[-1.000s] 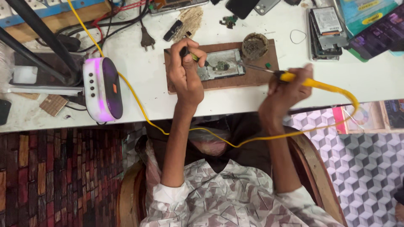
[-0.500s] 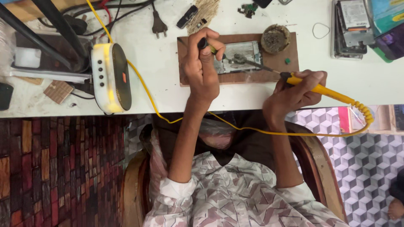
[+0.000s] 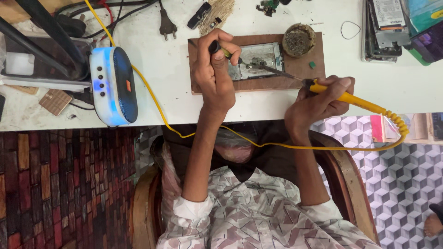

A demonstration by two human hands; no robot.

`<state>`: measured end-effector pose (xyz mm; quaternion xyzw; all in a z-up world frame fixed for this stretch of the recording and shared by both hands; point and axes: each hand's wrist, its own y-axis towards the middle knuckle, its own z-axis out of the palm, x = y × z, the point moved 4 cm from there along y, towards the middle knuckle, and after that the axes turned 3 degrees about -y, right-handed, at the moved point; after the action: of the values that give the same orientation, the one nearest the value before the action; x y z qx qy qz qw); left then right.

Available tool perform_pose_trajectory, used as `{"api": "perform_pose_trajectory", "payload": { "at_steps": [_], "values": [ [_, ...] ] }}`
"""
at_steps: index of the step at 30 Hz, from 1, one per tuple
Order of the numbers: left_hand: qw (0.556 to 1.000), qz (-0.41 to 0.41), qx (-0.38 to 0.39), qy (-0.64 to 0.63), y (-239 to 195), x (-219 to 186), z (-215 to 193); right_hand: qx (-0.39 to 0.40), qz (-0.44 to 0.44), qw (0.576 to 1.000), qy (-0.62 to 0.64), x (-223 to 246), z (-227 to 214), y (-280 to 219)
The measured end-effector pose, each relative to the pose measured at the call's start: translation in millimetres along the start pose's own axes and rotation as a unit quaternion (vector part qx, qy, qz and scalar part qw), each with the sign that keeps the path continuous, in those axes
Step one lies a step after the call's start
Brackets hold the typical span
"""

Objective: The person uses a soldering iron and a small screwdriver to work on a circuit board placed on a wooden board. They repeatedly apply the soldering iron to specific points on the board while using the screwdriver to adjust or hold components.

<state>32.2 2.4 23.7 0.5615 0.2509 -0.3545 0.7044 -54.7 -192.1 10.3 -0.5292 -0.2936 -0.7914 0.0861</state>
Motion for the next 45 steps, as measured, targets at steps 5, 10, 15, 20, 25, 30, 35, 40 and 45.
{"api": "perform_pose_trajectory", "payload": {
  "at_steps": [5,10,15,20,25,30,35,40,45],
  "values": [
    [1.0,0.009,0.002,-0.009,0.5,2.0,0.3,0.005,-0.016,1.0,0.004,-2.5,0.7,-0.4],
    [1.0,0.002,0.005,-0.002,1.7,1.8,-0.6,-0.012,-0.005,1.0,-0.009,-5.2,-1.4,0.9],
    [1.0,0.005,0.003,-0.003,1.3,1.9,-0.7,-0.001,-0.021,1.0,0.0,-2.6,-2.0,-1.0],
    [0.999,0.003,0.01,-0.042,1.4,-0.2,1.8,0.055,-0.045,0.993,-0.09,16.0,3.4,3.1],
    [1.0,0.001,0.013,-0.023,-0.4,-3.0,0.4,0.183,-0.101,0.968,-0.137,46.8,24.8,20.3],
    [0.999,-0.006,0.006,-0.035,3.5,-4.5,1.1,0.292,-0.175,0.921,-0.187,81.3,57.8,27.3],
    [0.999,0.001,0.007,-0.039,1.8,-3.9,1.6,0.363,-0.197,0.883,-0.225,107.6,83.1,28.4],
    [0.999,-0.004,0.005,-0.037,2.2,-2.2,0.8,0.367,-0.317,0.824,-0.294,126.1,103.3,22.6],
    [1.0,-0.001,0.0,-0.031,1.1,-6.6,-0.2,0.37,-0.321,0.814,-0.311,124.2,115.1,17.4]
  ]
}}
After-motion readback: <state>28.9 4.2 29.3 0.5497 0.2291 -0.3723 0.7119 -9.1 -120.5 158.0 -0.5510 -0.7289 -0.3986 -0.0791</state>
